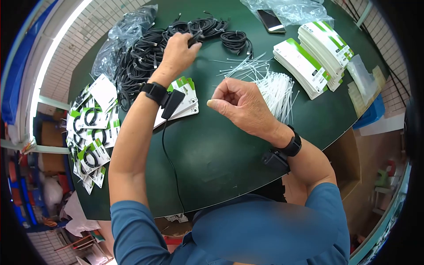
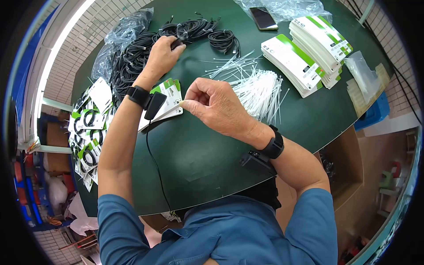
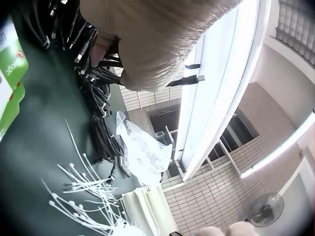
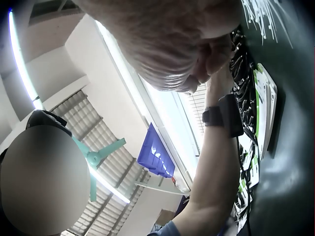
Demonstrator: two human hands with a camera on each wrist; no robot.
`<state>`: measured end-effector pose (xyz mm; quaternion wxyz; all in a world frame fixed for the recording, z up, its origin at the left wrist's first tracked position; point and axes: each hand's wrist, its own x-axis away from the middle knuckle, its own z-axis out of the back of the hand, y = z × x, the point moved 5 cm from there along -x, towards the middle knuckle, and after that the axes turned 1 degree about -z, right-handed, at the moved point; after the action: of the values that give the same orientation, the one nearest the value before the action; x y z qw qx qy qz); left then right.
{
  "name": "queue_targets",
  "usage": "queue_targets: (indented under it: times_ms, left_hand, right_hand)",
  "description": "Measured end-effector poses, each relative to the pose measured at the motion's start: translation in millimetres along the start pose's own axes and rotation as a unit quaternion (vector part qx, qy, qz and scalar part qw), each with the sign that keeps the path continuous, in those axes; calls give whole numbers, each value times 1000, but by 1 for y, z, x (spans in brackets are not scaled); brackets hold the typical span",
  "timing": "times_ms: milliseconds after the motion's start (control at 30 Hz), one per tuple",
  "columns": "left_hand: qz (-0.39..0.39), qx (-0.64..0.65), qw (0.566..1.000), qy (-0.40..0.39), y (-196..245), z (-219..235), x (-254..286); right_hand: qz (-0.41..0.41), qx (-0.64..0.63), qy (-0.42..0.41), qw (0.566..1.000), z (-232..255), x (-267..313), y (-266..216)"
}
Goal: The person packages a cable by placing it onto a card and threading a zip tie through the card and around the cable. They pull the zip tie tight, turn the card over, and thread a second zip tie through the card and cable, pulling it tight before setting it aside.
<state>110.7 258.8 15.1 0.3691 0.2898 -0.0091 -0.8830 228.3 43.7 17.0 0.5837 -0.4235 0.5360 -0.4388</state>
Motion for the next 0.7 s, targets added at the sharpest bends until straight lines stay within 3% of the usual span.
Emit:
queue_targets:
  times_ms: [67,133,200,267,333,367,400,467,533,700]
  left_hand:
    - [143,149,978,-18,-15,13,0]
    - [172,403,898,41,-3,34,11]
    - [166,437,883,45,10,50,24]
    - [130,463,871,102,42,72,48]
    - [66,381,915,113,67,84,76]
    - [-62,292,940,166,78,91,89]
    - [-129,189,962,150,96,102,99]
    - [-201,141,956,163,114,102,121]
    - [-190,79,963,174,116,94,142]
    - [-186,64,963,185,107,101,168]
  right_hand:
    - [-8,-8,-1,1000,-1,0,1]
    - [-20,-17,-1,1000,0,0,2]
    - [-91,-101,-28,990,-1,0,9]
    - [-102,-148,-39,983,-2,-2,13]
    - [-119,-192,-45,973,-4,-1,14]
    - [-120,-284,-34,951,-6,-2,9]
    - [-120,-373,-21,920,-7,-2,7]
    - [-117,-365,-40,923,-3,-2,11]
    - [-120,-255,-97,955,-3,1,12]
    - [-125,-189,-125,966,-18,9,3]
